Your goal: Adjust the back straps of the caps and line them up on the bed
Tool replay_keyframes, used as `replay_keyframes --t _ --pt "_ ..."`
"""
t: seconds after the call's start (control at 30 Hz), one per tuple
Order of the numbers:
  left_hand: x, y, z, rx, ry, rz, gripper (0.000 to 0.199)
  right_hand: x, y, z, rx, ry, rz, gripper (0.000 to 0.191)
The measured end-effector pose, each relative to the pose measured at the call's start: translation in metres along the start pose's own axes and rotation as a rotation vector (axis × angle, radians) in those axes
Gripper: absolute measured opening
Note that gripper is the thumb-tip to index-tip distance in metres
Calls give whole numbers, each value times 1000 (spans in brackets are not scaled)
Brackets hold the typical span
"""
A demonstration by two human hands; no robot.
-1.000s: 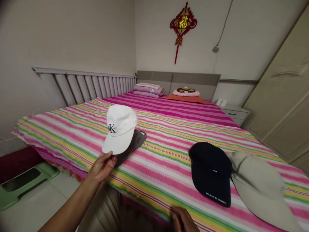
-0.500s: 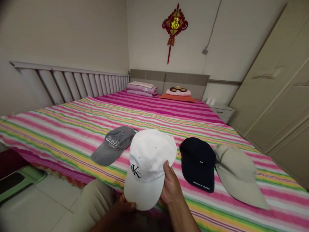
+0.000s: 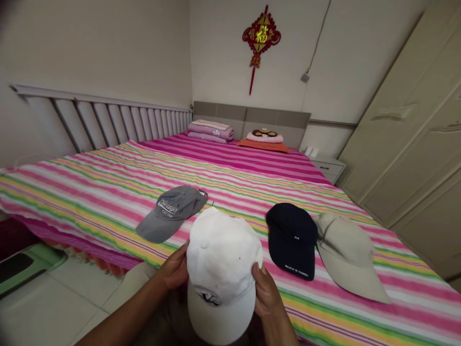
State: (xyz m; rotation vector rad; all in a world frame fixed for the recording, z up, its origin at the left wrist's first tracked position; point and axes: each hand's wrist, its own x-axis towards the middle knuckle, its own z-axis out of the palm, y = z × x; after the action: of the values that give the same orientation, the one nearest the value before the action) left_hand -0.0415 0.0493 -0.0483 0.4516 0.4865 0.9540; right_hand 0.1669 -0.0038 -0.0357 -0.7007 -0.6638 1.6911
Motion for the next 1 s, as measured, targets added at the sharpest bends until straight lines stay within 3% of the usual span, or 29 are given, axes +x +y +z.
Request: replay_keyframes --t 0.13,0.27,0.5,0.6,0.73,0.87,1.0 --pt "-5 -1 11 84 28 8 28 -10 1 -13 -38 45 -79 35" --pt "-13 -4 11 101 40 -26 32 -22 2 -19 -38 94 -78 28" --pt "-17 9 15 143 -150 55 38 -39 18 -33 -107 127 -5 33" --pt "-16 11 16 154 -166 19 32 -44 21 -39 -142 94 -8 36" --pt "-15 11 15 257 -137 -57 21 -47 13 -35 -179 66 -51 43" --pt "-17 18 20 389 -141 -91 15 -45 -1 -24 -165 -2 -33 28" --pt "-18 28 33 554 -154 -86 22 -44 -12 -14 -163 -69 -14 17"
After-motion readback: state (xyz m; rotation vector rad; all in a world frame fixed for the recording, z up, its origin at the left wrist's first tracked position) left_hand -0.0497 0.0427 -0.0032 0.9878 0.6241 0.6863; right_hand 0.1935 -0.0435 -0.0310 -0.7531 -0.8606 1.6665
